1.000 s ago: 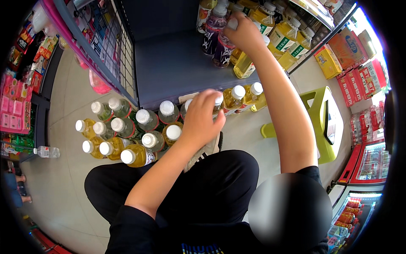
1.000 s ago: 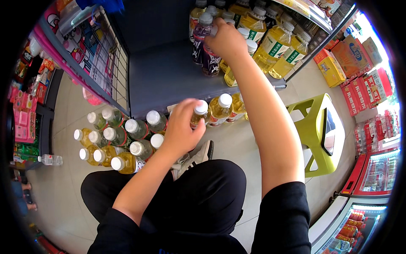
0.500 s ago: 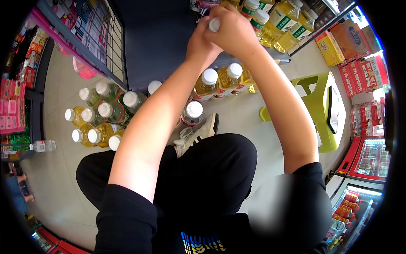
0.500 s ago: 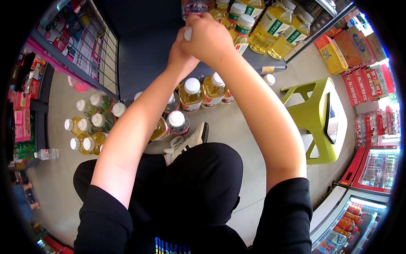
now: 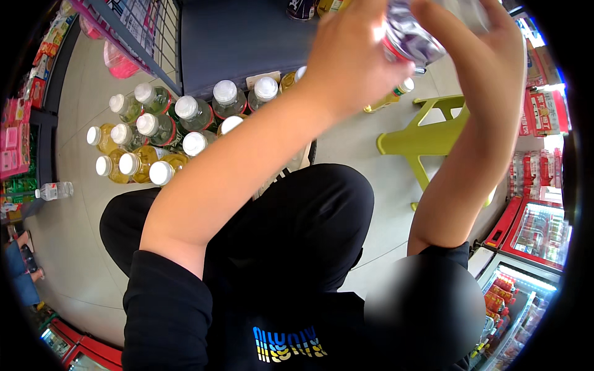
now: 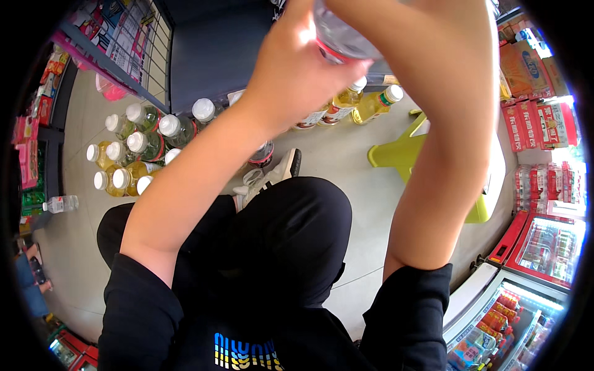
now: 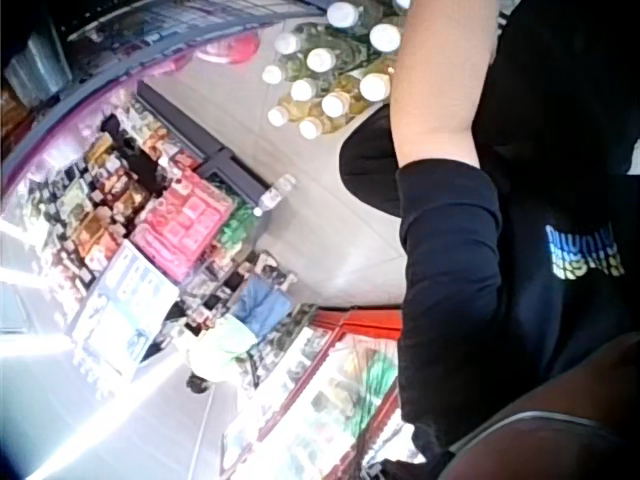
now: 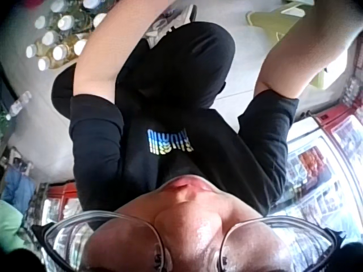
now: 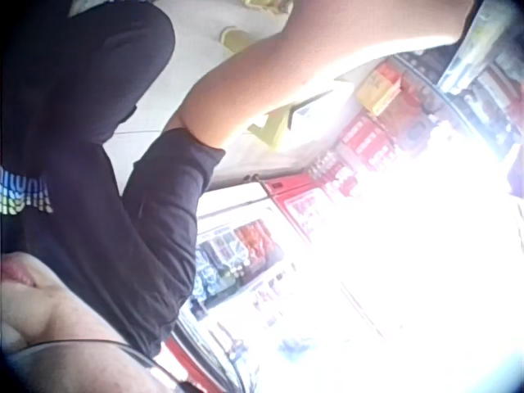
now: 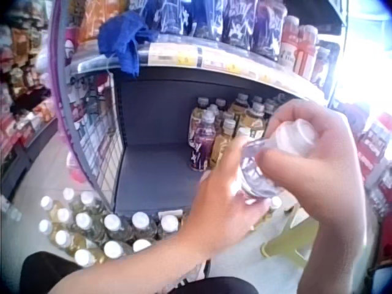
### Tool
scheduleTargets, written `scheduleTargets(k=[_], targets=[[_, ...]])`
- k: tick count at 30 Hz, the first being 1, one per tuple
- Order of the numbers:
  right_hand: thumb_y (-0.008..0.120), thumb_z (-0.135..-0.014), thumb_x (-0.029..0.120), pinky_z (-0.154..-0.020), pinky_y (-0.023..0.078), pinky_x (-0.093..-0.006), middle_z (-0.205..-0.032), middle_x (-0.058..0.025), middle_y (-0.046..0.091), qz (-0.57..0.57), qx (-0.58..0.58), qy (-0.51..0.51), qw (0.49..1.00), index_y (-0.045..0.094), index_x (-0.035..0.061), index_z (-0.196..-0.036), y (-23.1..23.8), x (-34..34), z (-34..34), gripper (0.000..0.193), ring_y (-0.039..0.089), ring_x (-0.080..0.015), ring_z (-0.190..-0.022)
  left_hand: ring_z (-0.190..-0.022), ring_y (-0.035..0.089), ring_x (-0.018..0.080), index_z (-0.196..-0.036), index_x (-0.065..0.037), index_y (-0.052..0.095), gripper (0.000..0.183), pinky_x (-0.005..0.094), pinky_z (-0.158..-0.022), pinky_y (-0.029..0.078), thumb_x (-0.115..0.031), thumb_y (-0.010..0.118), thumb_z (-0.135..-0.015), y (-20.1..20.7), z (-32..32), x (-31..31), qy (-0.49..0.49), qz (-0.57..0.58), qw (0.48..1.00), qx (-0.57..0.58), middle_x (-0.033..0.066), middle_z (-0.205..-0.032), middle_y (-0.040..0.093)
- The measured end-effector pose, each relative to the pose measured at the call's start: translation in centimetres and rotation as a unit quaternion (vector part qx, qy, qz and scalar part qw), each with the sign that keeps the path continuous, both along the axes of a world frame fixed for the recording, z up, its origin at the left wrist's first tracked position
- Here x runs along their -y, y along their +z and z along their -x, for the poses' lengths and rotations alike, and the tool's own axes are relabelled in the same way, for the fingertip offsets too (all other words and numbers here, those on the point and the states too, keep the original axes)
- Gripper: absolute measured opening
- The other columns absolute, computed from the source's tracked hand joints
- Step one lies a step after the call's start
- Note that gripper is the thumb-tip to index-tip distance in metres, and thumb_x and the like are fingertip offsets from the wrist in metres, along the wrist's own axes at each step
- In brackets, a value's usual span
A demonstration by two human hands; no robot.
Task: The person takes various bottled drinks from the floor and places them onto a store shelf, arranging them in rows.
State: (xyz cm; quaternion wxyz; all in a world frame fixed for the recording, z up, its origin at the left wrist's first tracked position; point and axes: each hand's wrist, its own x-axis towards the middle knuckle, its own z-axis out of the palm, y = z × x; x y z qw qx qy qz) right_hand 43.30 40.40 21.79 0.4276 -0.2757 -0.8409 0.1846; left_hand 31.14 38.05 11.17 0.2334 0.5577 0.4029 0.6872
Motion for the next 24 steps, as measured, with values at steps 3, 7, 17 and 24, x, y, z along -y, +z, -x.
scheduleTargets(k=[3, 7, 17, 24], targets=[[0.074, -0.07, 0.017, -0.069, 0.052, -0.0306, -0.082, -0.0083, 0.067, 0.024, 0.051, -0.029, 0.998, 0.068, 0.0012, -0.097, 0.6, 0.0, -2.4, 0.031, 0.066, -0.0169, -0.074, -0.107, 0.066, 0.0392, -0.139, -0.008, 0.041, 0.08, 0.0467, -0.091, 0.051, -0.017, 0.083, -0.073, -0.3, -1.8, 0.7, 0.055, -0.022, 0.989, -0.134, 0.0203, -0.119, 0.066], [0.077, -0.07, 0.02, -0.069, 0.048, -0.0259, -0.077, -0.0032, 0.064, 0.08, 0.082, -0.071, 0.991, 0.067, 0.0025, -0.092, -1.9, -0.1, -4.8, 0.029, 0.057, -0.009, -0.073, -0.114, 0.064, 0.0408, -0.144, -0.008, 0.035, 0.079, 0.0458, -0.094, 0.051, -0.019, 0.081, -0.081, -2.5, -4.1, 2.6, -0.009, 0.094, 0.986, -0.139, 0.023, -0.122, 0.064], [0.074, -0.071, 0.017, -0.08, 0.05, -0.0365, -0.092, -0.0122, 0.061, 0.145, 0.129, -0.103, 0.976, 0.063, 0.0011, -0.093, -12.5, 0.2, -6.7, 0.029, 0.062, -0.0282, -0.085, -0.135, 0.049, 0.0385, -0.155, 0.009, 0.014, 0.084, 0.0385, -0.105, 0.044, -0.016, 0.063, -0.092, -10.3, -8.5, 9.2, -0.061, 0.283, 0.956, -0.055, 0.0326, -0.152, 0.037], [0.074, -0.077, 0.008, -0.05, 0.05, -0.027, -0.099, -0.0065, 0.056, 0.299, 0.021, -0.064, 0.952, 0.062, 0.0013, -0.098, -16.7, 0.6, -6.4, 0.025, 0.061, -0.0144, -0.076, -0.145, 0.037, 0.041, -0.157, 0.008, 0.008, 0.087, 0.0401, -0.113, 0.037, -0.013, 0.062, -0.093, -11.2, -8.4, 10.4, -0.034, 0.303, 0.951, -0.05, 0.032, -0.159, 0.025]])
